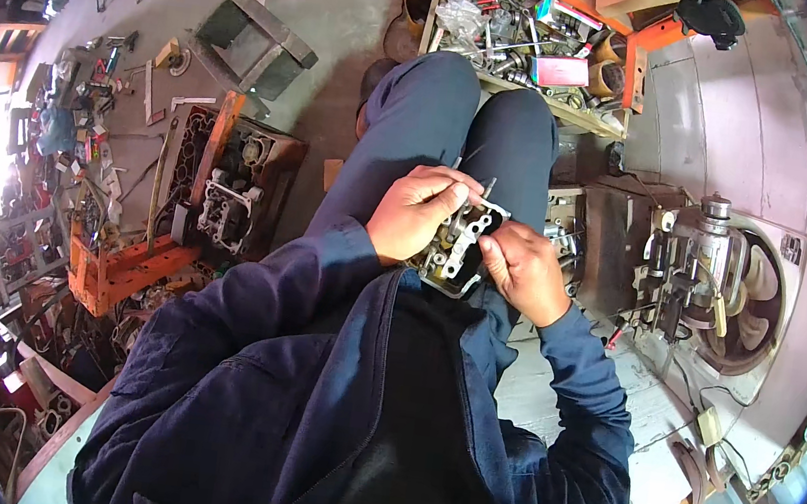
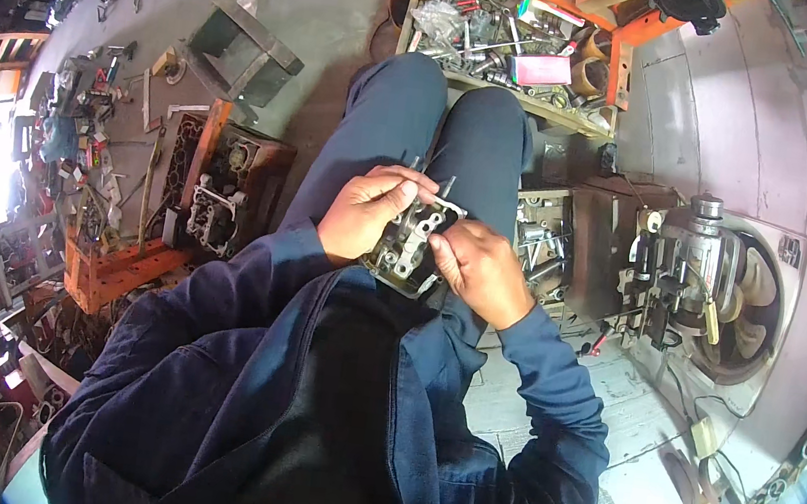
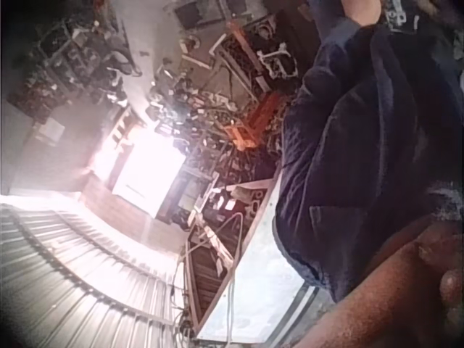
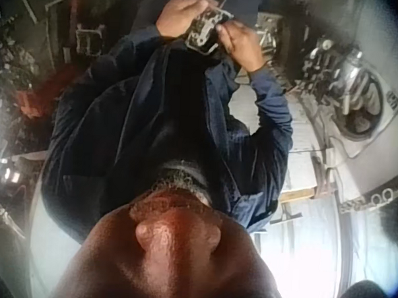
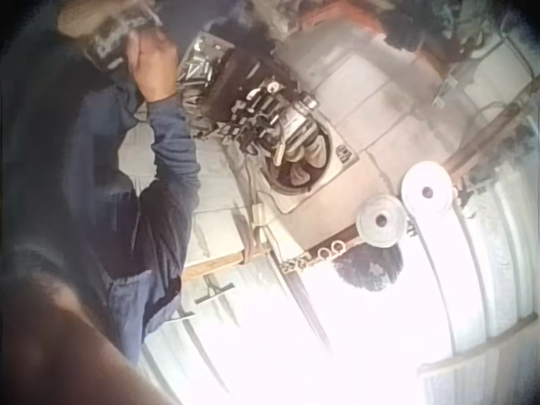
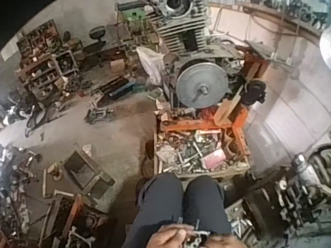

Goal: The person holds and works on several metal engine components, using a thin metal tool to scrape or clean internal surfaces and then picking up a larger cylindrical part to clear debris from it with a thin tool.

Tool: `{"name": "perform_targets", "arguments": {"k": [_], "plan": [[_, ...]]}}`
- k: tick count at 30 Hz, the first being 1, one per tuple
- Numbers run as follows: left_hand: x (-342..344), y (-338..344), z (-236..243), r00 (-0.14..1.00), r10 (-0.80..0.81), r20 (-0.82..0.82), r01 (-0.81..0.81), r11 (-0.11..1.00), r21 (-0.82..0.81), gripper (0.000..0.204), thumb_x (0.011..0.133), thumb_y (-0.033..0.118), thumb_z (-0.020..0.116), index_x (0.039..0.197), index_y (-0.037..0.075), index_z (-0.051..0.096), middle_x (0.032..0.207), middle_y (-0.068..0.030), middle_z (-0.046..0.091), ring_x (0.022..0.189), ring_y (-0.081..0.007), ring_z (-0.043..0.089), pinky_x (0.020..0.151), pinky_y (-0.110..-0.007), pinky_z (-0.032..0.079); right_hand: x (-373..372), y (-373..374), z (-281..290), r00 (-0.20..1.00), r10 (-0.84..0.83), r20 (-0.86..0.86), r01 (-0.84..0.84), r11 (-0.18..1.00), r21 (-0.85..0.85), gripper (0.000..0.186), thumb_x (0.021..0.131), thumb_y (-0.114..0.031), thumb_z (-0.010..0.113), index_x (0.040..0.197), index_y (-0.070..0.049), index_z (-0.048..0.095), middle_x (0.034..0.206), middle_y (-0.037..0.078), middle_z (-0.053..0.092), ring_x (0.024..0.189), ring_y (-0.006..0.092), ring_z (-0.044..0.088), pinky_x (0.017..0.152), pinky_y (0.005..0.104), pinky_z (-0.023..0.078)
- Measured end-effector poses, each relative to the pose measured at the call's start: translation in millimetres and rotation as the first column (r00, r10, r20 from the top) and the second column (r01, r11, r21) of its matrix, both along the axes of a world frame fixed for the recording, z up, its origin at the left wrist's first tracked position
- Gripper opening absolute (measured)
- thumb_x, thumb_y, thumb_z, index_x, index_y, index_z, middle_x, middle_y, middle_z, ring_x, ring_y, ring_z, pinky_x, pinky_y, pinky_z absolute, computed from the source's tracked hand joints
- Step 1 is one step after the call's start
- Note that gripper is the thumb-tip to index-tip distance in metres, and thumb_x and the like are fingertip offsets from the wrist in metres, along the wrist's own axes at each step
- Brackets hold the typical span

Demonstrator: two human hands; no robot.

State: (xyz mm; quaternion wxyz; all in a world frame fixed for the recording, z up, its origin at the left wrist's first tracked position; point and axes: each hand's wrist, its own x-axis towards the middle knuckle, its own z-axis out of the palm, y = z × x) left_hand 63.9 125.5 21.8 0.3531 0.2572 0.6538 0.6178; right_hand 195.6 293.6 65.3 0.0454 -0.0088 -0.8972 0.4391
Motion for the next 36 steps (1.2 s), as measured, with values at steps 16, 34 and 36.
{"name": "perform_targets", "arguments": {"k": [16, 34, 36], "plan": [[-2, 4, 10, 0.985, -0.081, -0.154, 0.081, 0.997, -0.005, 0.024, 0.103, 0.017, 0.057, 0.103, 0.0, 0.074, 0.114, -0.0093, 0.071, 0.113, -0.021, 0.062, 0.1, -0.035, 0.046, 17, 9, -1, 0.999, 0.033, 0.007, -0.032, 0.992, -0.124, 0.021, 0.095, -0.018, 0.067, 0.084, -0.001, 0.062, 0.078, 0.014, 0.059, 0.076, 0.0358, 0.059, 0.07, 0.0428, 0.049], [-65, 58, 52, 0.77, -0.579, -0.268, 0.563, 0.814, -0.144, 0.02, 0.091, 0.012, 0.068, 0.1, -0.005, 0.073, 0.113, -0.0152, 0.072, 0.107, -0.0271, 0.068, 0.097, -0.037, 0.051, 23, -39, 4, 0.941, -0.333, 0.054, 0.337, 0.921, -0.194, 0.02, 0.096, -0.017, 0.066, 0.091, 0.002, 0.065, 0.078, 0.018, 0.063, 0.07, 0.0353, 0.062, 0.063, 0.0408, 0.048], [-69, 72, 48, 0.696, -0.678, -0.235, 0.651, 0.734, -0.193, 0.02, 0.091, 0.012, 0.068, 0.1, -0.005, 0.073, 0.114, -0.0147, 0.073, 0.108, -0.0265, 0.068, 0.097, -0.037, 0.051, 23, -50, 0, 0.929, -0.361, 0.075, 0.369, 0.914, -0.167, 0.021, 0.097, -0.018, 0.065, 0.092, 0.002, 0.066, 0.08, 0.021, 0.063, 0.072, 0.0394, 0.062, 0.064, 0.043, 0.048]]}}
